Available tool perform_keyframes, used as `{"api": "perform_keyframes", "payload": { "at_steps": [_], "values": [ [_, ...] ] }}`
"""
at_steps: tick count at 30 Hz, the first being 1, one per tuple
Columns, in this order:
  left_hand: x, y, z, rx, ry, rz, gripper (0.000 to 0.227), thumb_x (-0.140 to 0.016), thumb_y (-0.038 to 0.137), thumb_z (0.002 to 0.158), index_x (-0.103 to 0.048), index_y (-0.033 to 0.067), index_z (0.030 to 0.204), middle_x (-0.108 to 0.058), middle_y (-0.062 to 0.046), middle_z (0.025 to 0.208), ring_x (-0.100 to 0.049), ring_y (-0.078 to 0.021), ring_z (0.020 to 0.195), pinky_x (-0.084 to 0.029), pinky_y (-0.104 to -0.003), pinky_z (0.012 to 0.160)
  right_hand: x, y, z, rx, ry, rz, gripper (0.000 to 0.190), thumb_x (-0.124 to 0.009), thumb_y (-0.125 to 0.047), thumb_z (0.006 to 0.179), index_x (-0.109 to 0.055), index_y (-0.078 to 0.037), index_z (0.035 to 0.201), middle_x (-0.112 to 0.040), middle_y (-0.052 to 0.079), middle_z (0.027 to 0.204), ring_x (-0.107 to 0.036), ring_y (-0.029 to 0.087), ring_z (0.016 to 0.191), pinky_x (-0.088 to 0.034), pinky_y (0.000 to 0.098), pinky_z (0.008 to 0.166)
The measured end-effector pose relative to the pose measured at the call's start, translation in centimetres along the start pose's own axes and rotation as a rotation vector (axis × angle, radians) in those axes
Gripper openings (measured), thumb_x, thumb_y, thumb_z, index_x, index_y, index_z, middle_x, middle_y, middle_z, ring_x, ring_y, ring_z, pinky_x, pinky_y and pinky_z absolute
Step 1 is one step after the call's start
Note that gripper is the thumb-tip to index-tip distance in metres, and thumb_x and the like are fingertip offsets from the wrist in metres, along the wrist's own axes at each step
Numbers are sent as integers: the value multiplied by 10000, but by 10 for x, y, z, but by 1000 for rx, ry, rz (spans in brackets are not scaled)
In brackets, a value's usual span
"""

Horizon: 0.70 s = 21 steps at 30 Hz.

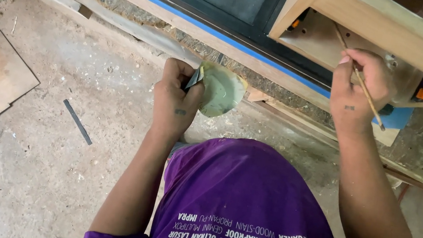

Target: Applying a white mixture, likely glue or filler, to the interior joints and surfaces of a wooden cabinet using a small stick as an applicator.

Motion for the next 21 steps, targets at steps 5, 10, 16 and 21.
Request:
{"api": "perform_keyframes", "payload": {
  "at_steps": [5, 10, 16, 21],
  "values": [
    [0, 2, 0, -62, 15, 15, 144, -593, 63, 876, -466, 111, 925, -543, -7, 708, -478, -135, 611, -401, -325, 538, 2, -3, -1, 61, -29, 2, 95, -663, 156, 966, -739, 179, 1016, -757, 286, 916, -736, 369, 787, -610, 426, 703],
    [-1, 2, -1, -53, 13, 18, 153, -592, 57, 876, -455, 108, 924, -516, -6, 683, -444, -129, 586, -369, -319, 516, 1, 13, -11, 17, -35, 110, 76, -621, 180, 1046, -688, 204, 1073, -724, 328, 935, -732, 376, 817, -618, 404, 714],
    [-2, 5, 1, -62, 10, 21, 157, -587, 48, 871, -452, 109, 921, -494, 0, 678, -414, -124, 579, -347, -319, 507, 4, 7, -6, 37, -35, 92, 85, -623, 189, 1024, -691, 221, 1063, -727, 336, 933, -739, 384, 820, -621, 410, 723],
    [-1, 5, 1, -64, 17, 14, 164, -580, 47, 861, -441, 117, 914, -483, 9, 684, -414, -118, 594, -352, -317, 519, -3, 14, -8, 12, -61, 141, 77, -609, 196, 1052, -678, 206, 1084, -709, 327, 948, -704, 358, 814, -598, 389, 705]
  ]
}}
Point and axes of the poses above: each hand's wrist, its own z-axis towards the middle knuckle, its own x-axis out of the back of the hand, y = z × x, the point moved 8 cm from there along z, towards the middle knuckle
